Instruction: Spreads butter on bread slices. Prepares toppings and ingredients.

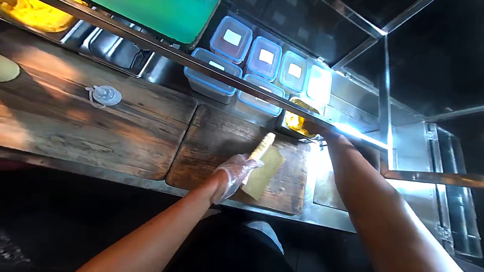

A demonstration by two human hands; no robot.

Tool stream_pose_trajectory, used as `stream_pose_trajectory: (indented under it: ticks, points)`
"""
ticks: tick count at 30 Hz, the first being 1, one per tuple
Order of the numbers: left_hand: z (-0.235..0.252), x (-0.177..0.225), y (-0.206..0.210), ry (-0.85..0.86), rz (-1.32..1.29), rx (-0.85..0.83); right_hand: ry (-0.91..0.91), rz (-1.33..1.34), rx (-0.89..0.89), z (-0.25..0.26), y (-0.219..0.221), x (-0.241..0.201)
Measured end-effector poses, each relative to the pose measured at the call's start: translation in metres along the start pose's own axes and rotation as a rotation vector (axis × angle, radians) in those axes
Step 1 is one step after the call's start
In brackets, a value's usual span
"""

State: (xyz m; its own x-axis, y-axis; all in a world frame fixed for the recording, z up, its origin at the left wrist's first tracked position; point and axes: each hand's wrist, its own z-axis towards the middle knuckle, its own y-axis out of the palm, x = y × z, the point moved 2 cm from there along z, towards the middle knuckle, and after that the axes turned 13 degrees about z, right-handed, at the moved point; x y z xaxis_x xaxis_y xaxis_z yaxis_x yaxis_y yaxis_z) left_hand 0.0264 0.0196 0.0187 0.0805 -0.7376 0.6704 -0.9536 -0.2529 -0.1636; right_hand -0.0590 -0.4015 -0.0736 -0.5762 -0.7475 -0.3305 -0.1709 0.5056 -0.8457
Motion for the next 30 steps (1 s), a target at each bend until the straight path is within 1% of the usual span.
stream_pose_trajectory:
  ticks: [2, 3, 4, 5, 6, 7, 8, 9, 10, 11, 13, 14, 15, 17, 18, 20, 22, 23, 25, 27, 28, 30]
  points:
    - [0.001, -0.034, 0.018, 0.006, -0.399, 0.053, 0.168, 0.036, -0.221, 0.009, -0.013, -0.016]
    - [0.002, -0.046, 0.028, 0.018, -0.546, 0.071, 0.187, 0.079, -0.236, 0.010, -0.008, -0.007]
    - [0.001, -0.053, 0.036, 0.033, -0.654, 0.085, 0.152, 0.170, -0.176, 0.008, 0.005, 0.014]
    - [0.000, -0.055, 0.042, 0.034, -0.765, 0.105, 0.156, 0.293, -0.134, 0.002, 0.009, 0.023]
    - [-0.002, -0.055, 0.046, 0.025, -0.871, 0.118, 0.218, 0.434, -0.139, -0.008, 0.002, 0.015]
    - [-0.004, -0.054, 0.049, 0.007, -0.967, 0.124, 0.301, 0.595, -0.144, -0.024, -0.012, -0.005]
    - [-0.006, -0.052, 0.053, -0.011, -1.046, 0.117, 0.357, 0.782, -0.097, -0.046, -0.027, -0.030]
    - [-0.009, -0.052, 0.058, -0.024, -1.102, 0.110, 0.365, 0.985, -0.054, -0.069, -0.036, -0.047]
    - [-0.009, -0.053, 0.063, -0.030, -1.147, 0.110, 0.326, 1.127, -0.043, -0.090, -0.039, -0.054]
    - [-0.009, -0.054, 0.068, -0.022, -1.171, 0.114, 0.257, 1.179, -0.061, -0.115, -0.035, -0.063]
    - [-0.009, -0.054, 0.071, 0.043, -1.149, 0.121, 0.120, 1.087, -0.144, -0.171, -0.009, -0.093]
    - [-0.010, -0.052, 0.070, 0.091, -1.109, 0.126, 0.046, 0.976, -0.184, -0.197, 0.012, -0.111]
    - [-0.011, -0.048, 0.068, 0.129, -1.061, 0.137, -0.023, 0.842, -0.168, -0.221, 0.035, -0.129]
    - [-0.012, -0.040, 0.062, 0.186, -0.990, 0.115, -0.093, 0.505, 0.007, -0.258, 0.079, -0.160]
    - [-0.012, -0.038, 0.060, 0.211, -0.964, 0.093, -0.127, 0.383, 0.104, -0.271, 0.100, -0.167]
    - [-0.013, -0.032, 0.058, 0.237, -0.929, 0.057, -0.210, 0.253, 0.188, -0.298, 0.131, -0.173]
    - [-0.009, -0.025, 0.057, 0.252, -0.884, 0.062, -0.269, 0.222, 0.205, -0.315, 0.137, -0.176]
    - [-0.006, -0.024, 0.057, 0.264, -0.868, 0.070, -0.258, 0.248, 0.206, -0.315, 0.133, -0.176]
    - [-0.002, -0.020, 0.059, 0.274, -0.809, 0.100, -0.183, 0.331, 0.235, -0.297, 0.122, -0.169]
    - [-0.005, -0.016, 0.065, 0.280, -0.747, 0.140, -0.172, 0.334, 0.306, -0.281, 0.125, -0.161]
    - [-0.007, -0.014, 0.067, 0.293, -0.712, 0.152, -0.194, 0.323, 0.291, -0.284, 0.128, -0.162]
    - [-0.010, -0.010, 0.071, 0.318, -0.660, 0.170, -0.247, 0.300, 0.175, -0.308, 0.131, -0.173]
